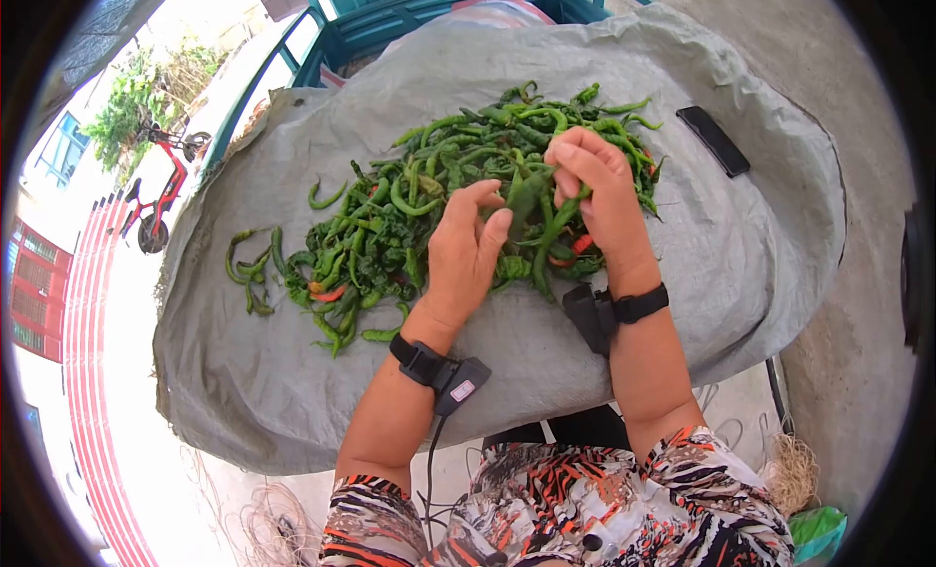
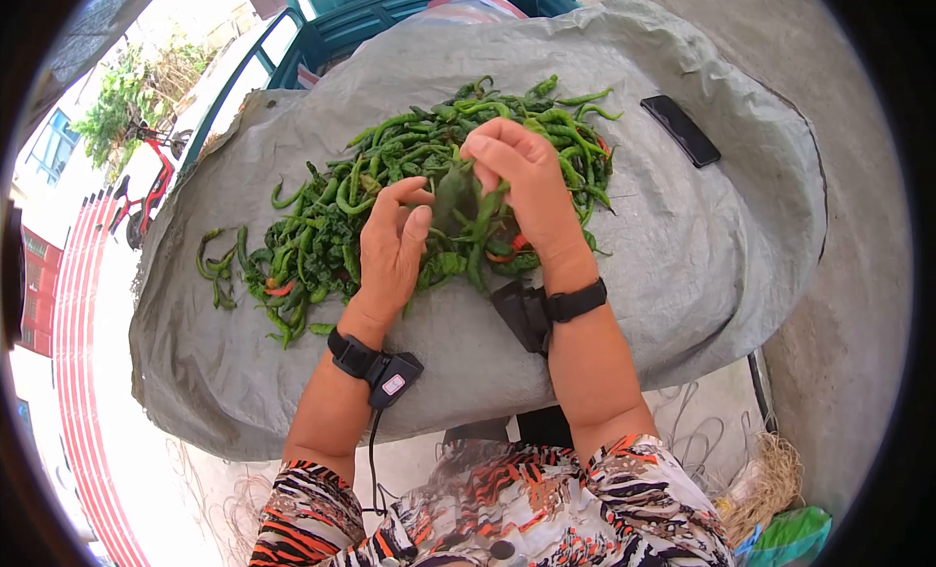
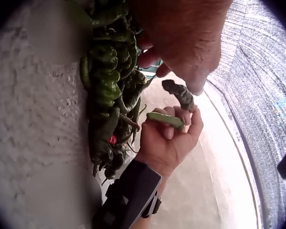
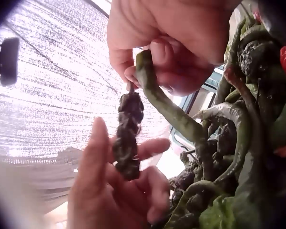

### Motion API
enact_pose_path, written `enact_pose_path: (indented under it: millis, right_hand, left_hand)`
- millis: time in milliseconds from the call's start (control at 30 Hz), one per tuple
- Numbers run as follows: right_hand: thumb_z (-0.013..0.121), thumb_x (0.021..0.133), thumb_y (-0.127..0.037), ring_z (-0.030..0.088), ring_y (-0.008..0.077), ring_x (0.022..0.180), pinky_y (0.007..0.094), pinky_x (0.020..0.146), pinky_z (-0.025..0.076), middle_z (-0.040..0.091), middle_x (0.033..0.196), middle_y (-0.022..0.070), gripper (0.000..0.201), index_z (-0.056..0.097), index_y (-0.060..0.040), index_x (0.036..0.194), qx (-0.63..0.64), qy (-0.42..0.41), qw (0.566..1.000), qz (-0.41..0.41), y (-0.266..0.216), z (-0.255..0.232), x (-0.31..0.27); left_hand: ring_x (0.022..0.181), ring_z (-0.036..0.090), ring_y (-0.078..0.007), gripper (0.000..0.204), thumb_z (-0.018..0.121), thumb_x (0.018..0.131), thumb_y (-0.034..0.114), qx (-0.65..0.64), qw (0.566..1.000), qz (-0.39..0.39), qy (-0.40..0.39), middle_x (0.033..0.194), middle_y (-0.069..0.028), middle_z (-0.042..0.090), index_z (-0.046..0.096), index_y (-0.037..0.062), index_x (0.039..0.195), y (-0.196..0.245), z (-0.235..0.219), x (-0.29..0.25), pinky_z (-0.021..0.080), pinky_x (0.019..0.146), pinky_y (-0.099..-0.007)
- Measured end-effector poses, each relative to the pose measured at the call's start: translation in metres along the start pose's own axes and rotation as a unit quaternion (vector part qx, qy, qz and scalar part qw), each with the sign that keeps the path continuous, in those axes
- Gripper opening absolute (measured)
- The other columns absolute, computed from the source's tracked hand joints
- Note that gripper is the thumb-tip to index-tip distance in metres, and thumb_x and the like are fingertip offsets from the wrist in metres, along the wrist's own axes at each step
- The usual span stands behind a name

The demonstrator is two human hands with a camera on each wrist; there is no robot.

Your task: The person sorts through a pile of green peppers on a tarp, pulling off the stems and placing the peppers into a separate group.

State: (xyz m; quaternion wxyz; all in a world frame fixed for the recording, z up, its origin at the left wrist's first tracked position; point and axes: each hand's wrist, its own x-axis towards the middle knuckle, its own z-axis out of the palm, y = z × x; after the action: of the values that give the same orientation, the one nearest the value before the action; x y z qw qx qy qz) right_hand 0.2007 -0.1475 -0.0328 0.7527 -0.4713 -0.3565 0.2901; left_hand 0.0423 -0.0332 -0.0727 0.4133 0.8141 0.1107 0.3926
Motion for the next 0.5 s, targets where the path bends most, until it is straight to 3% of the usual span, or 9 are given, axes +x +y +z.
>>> enact_pose_path:
  millis: [133, 167, 267, 367, 467, 500]
  right_hand:
    - [0.058, 0.096, -0.03, 0.046, 0.0024, 0.061, 0.0203, 0.049, 0.029, 0.052, 0.069, -0.0049, 0.029, 0.065, -0.0035, 0.105, 0.007, 0.102, 0.993, -0.055, -0.01, 0.005, -0.002]
    - [0.057, 0.096, -0.03, 0.046, 0.0023, 0.061, 0.0198, 0.048, 0.028, 0.052, 0.069, -0.0047, 0.03, 0.065, -0.0039, 0.107, 0.038, 0.103, 0.992, -0.055, -0.008, 0.002, -0.001]
    - [0.056, 0.097, -0.031, 0.046, 0.002, 0.06, 0.0185, 0.045, 0.027, 0.052, 0.068, -0.0039, 0.031, 0.064, -0.0049, 0.113, 0.1, 0.118, 0.985, -0.073, -0.004, -0.003, 0.003]
    - [0.056, 0.097, -0.029, 0.046, 0.002, 0.059, 0.0176, 0.044, 0.027, 0.054, 0.069, -0.0031, 0.031, 0.062, -0.006, 0.117, 0.082, 0.144, 0.981, -0.105, 0.0, -0.003, 0.004]
    - [0.056, 0.097, -0.028, 0.047, 0.003, 0.058, 0.0178, 0.047, 0.033, 0.056, 0.072, -0.0017, 0.033, 0.06, -0.0063, 0.121, 0.041, 0.119, 0.988, -0.093, 0.002, -0.009, 0.003]
    - [0.055, 0.097, -0.028, 0.047, 0.0036, 0.059, 0.0182, 0.048, 0.036, 0.057, 0.074, -0.001, 0.033, 0.059, -0.006, 0.122, 0.036, 0.096, 0.991, -0.082, -0.001, -0.007, 0.001]
  left_hand:
    - [0.075, 0.066, -0.0263, 0.026, 0.066, 0.093, 0.019, 0.133, 0.99, 0.001, -0.055, 0.118, -0.0123, 0.063, 0.065, 0.0106, 0.117, 0.008, 0.002, 0.003, 0.053, 0.07, -0.0352]
    - [0.08, 0.062, -0.0215, 0.025, 0.066, 0.093, 0.015, 0.15, 0.985, 0.007, -0.085, 0.127, -0.0092, 0.06, 0.068, 0.0147, 0.118, 0.008, 0.002, 0.002, 0.051, 0.073, -0.0307]
    - [0.086, 0.065, -0.0235, 0.025, 0.066, 0.092, 0.013, 0.263, 0.956, 0.094, -0.086, 0.125, -0.01, 0.063, 0.068, 0.0154, 0.117, -0.006, 0.006, -0.001, 0.052, 0.076, -0.0319]
    - [0.085, 0.064, -0.0234, 0.023, 0.065, 0.092, 0.007, 0.178, 0.982, 0.037, -0.044, 0.113, -0.0106, 0.066, 0.068, 0.0122, 0.115, -0.006, 0.007, -0.001, 0.052, 0.075, -0.0306]
    - [0.088, 0.066, -0.033, 0.021, 0.065, 0.091, 0.007, 0.116, 0.991, 0.043, 0.042, 0.106, -0.0142, 0.066, 0.067, 0.0089, 0.112, 0.005, 0.003, 0.004, 0.055, 0.077, -0.036]
    - [0.083, 0.066, -0.0288, 0.022, 0.062, 0.093, 0.002, 0.108, 0.988, 0.081, 0.076, 0.103, -0.0125, 0.066, 0.065, 0.0065, 0.115, 0.0, 0.003, 0.006, 0.053, 0.072, -0.0329]
